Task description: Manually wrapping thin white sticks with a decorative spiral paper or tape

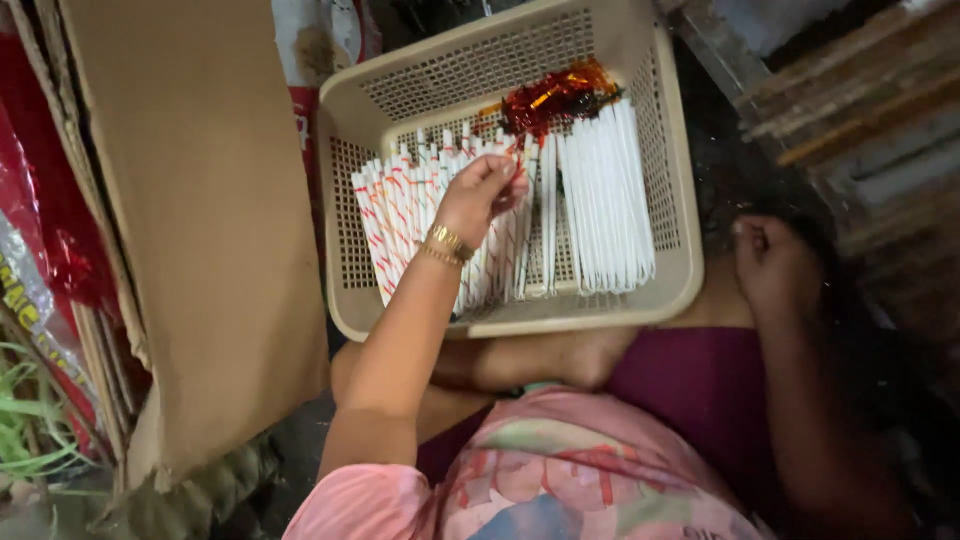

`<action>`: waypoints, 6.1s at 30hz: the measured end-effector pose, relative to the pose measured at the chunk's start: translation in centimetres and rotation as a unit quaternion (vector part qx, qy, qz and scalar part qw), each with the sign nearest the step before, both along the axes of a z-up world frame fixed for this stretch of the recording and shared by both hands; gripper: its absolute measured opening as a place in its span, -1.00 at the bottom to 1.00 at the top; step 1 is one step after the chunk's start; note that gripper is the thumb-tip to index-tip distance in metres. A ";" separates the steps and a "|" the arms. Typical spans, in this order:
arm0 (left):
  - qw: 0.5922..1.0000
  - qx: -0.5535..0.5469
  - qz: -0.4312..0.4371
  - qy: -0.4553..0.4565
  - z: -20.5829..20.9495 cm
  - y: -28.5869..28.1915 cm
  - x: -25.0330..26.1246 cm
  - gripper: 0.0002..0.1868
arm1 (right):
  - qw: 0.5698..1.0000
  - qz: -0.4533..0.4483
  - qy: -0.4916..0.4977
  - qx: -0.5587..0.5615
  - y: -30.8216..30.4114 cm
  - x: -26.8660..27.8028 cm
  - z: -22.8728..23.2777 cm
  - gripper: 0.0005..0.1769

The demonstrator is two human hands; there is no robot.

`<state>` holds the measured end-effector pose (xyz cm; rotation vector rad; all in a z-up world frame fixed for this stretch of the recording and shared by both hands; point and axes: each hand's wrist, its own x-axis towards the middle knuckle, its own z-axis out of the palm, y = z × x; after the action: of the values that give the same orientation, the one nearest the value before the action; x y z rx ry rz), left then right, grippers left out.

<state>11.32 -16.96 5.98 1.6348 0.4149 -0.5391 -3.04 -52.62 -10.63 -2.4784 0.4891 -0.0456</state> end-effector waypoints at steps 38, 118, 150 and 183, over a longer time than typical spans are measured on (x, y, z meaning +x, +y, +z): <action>0.942 -0.018 -0.187 -0.279 0.5 -1.4 -16.3 -0.89 | 0.851 0.170 -0.081 0.490 11.5 -4.1 15.7 -0.74; 0.833 0.201 -0.333 -0.393 5.8 8.7 -14.8 -0.73 | 0.974 0.102 0.097 0.180 4.2 -8.4 21.2 -0.76; 0.860 0.148 -0.330 -0.360 2.0 -0.3 -15.5 -0.85 | 0.931 0.179 -0.016 0.319 14.4 -6.3 16.1 -0.76; 0.989 -0.046 0.004 -0.142 -2.3 3.3 -10.7 -0.92 | 0.973 0.090 0.015 0.211 7.7 -5.5 13.7 -0.89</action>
<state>0.62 -13.65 3.70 1.5918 0.1842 -0.3078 -8.55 -44.94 3.11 -2.0961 0.2513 0.1540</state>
